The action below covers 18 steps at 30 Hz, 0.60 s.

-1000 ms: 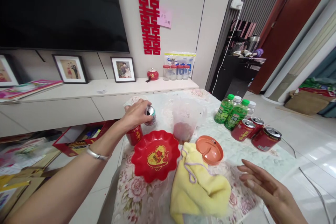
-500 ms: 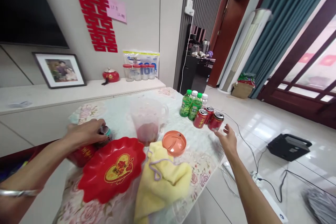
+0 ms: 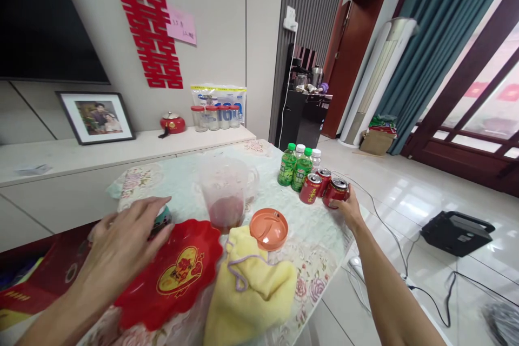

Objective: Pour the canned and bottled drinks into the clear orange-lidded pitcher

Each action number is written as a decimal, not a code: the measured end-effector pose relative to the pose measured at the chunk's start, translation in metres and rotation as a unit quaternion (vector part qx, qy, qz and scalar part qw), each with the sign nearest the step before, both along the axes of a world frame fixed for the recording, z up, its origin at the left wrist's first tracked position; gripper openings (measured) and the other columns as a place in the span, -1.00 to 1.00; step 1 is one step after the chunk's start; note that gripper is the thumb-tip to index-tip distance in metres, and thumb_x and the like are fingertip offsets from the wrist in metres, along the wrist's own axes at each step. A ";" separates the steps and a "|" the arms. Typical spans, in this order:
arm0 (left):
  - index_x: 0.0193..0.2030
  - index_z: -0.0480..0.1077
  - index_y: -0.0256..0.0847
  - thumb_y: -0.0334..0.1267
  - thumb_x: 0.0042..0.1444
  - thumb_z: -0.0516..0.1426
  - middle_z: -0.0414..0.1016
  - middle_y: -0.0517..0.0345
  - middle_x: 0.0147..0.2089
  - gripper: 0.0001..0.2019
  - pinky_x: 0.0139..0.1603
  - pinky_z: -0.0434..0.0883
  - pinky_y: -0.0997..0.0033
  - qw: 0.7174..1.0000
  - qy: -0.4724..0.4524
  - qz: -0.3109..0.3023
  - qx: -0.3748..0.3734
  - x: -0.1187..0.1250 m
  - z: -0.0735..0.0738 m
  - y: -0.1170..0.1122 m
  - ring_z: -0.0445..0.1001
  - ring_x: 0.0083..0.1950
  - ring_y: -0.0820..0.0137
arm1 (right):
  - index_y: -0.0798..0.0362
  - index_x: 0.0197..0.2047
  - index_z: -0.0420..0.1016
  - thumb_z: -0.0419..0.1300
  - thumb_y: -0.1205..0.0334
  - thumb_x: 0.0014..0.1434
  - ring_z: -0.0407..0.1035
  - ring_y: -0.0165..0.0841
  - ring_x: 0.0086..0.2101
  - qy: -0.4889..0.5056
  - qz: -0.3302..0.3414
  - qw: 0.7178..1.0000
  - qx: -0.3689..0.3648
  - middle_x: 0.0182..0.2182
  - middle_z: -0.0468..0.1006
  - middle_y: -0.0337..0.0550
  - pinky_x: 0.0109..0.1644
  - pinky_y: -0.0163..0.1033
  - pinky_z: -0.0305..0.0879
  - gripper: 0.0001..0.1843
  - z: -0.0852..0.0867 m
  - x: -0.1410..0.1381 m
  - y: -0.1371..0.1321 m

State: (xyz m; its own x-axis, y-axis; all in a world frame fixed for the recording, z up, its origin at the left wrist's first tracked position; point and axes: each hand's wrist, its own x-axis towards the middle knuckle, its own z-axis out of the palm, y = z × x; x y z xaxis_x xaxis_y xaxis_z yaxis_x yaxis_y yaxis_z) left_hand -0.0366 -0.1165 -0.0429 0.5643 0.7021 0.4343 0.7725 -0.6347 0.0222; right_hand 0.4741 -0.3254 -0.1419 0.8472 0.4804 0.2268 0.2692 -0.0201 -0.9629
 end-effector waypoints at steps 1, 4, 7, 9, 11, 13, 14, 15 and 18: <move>0.30 0.37 -0.28 -0.24 0.42 -0.13 0.52 -0.30 0.23 -0.55 0.27 0.28 -0.36 1.000 -0.012 -0.008 0.005 0.002 -0.005 -0.009 0.54 0.19 -0.14 | 0.08 0.21 0.47 0.29 0.09 0.39 0.54 -0.23 -0.06 0.000 0.001 1.000 0.003 0.06 0.58 -0.04 0.00 0.00 0.56 -0.60 0.001 -0.001 0.001; 0.28 0.38 -0.23 -0.24 0.43 -0.11 0.55 -0.24 0.23 -0.58 0.22 0.34 -0.23 0.998 -0.050 -0.029 0.032 0.008 -0.022 -0.032 0.55 0.18 -0.06 | 0.08 0.19 0.49 0.29 0.08 0.39 0.55 -0.23 -0.06 0.000 -0.013 1.000 -0.002 0.06 0.58 -0.04 0.01 0.00 0.56 -0.61 0.003 -0.004 0.004; 0.24 0.42 -0.20 -0.25 0.42 -0.07 0.60 -0.17 0.19 -0.62 0.18 0.38 -0.14 0.992 -0.086 -0.068 0.063 0.017 -0.039 -0.055 0.58 0.12 0.00 | 0.08 0.18 0.50 0.28 0.06 0.40 0.54 -0.22 -0.05 0.005 -0.045 0.999 -0.022 0.07 0.57 -0.04 0.01 0.00 0.56 -0.61 0.000 -0.010 0.006; 0.25 0.42 -0.17 -0.27 0.41 -0.04 0.62 -0.12 0.18 -0.63 0.19 0.38 -0.10 0.986 -0.114 -0.096 0.080 0.022 -0.051 -0.068 0.58 0.13 0.01 | 0.09 0.14 0.51 0.29 0.07 0.39 0.54 -0.24 -0.07 0.011 -0.073 0.996 -0.042 0.04 0.58 -0.05 -0.02 -0.03 0.56 -0.64 -0.003 -0.017 0.005; 0.24 0.43 -0.16 -0.28 0.39 0.00 0.63 -0.09 0.15 -0.64 0.18 0.42 -0.04 0.976 -0.148 -0.130 0.095 0.027 -0.063 -0.080 0.58 0.12 0.04 | 0.10 0.07 0.53 0.30 0.08 0.38 0.53 -0.27 -0.12 0.016 -0.102 0.993 -0.058 -0.02 0.59 -0.09 -0.05 -0.06 0.55 -0.69 -0.005 -0.027 0.001; 0.25 0.43 -0.17 -0.30 0.37 0.05 0.64 -0.07 0.13 -0.64 0.14 0.49 0.08 0.968 -0.163 -0.172 0.084 0.032 -0.076 -0.091 0.60 0.11 0.09 | 0.11 -0.02 0.54 0.42 0.10 0.24 0.53 -0.25 -0.17 0.018 -0.121 0.990 -0.063 -0.13 0.61 -0.13 -0.05 -0.04 0.53 -0.66 -0.004 -0.041 -0.005; 0.27 0.42 -0.16 -0.31 0.35 0.07 0.63 -0.06 0.15 -0.62 0.14 0.52 0.13 0.966 -0.162 -0.191 0.066 0.035 -0.082 -0.096 0.61 0.12 0.12 | 0.11 -0.06 0.53 0.49 0.11 0.11 0.52 -0.21 -0.18 0.017 -0.126 0.990 -0.060 -0.18 0.62 -0.15 -0.04 -0.01 0.52 -0.59 -0.001 -0.051 -0.009; 0.30 0.41 -0.16 -0.34 0.35 0.07 0.62 -0.05 0.17 -0.59 0.15 0.54 0.17 0.965 -0.158 -0.206 0.042 0.038 -0.088 -0.102 0.61 0.15 0.15 | 0.09 -0.08 0.52 0.56 0.11 -0.04 0.52 -0.17 -0.18 0.015 -0.125 0.991 -0.054 -0.21 0.63 -0.17 -0.02 0.02 0.50 -0.49 0.002 -0.061 -0.012; 0.37 0.36 -0.11 -0.43 0.31 0.06 0.56 -0.05 0.28 -0.50 0.25 0.55 0.21 0.957 -0.151 -0.241 -0.049 0.054 -0.100 -0.121 0.57 0.27 0.17 | 0.04 -0.06 0.49 0.60 0.00 -0.26 0.54 -0.06 -0.14 0.009 -0.087 0.996 -0.032 -0.19 0.67 -0.14 0.02 0.07 0.49 -0.30 0.016 -0.102 -0.023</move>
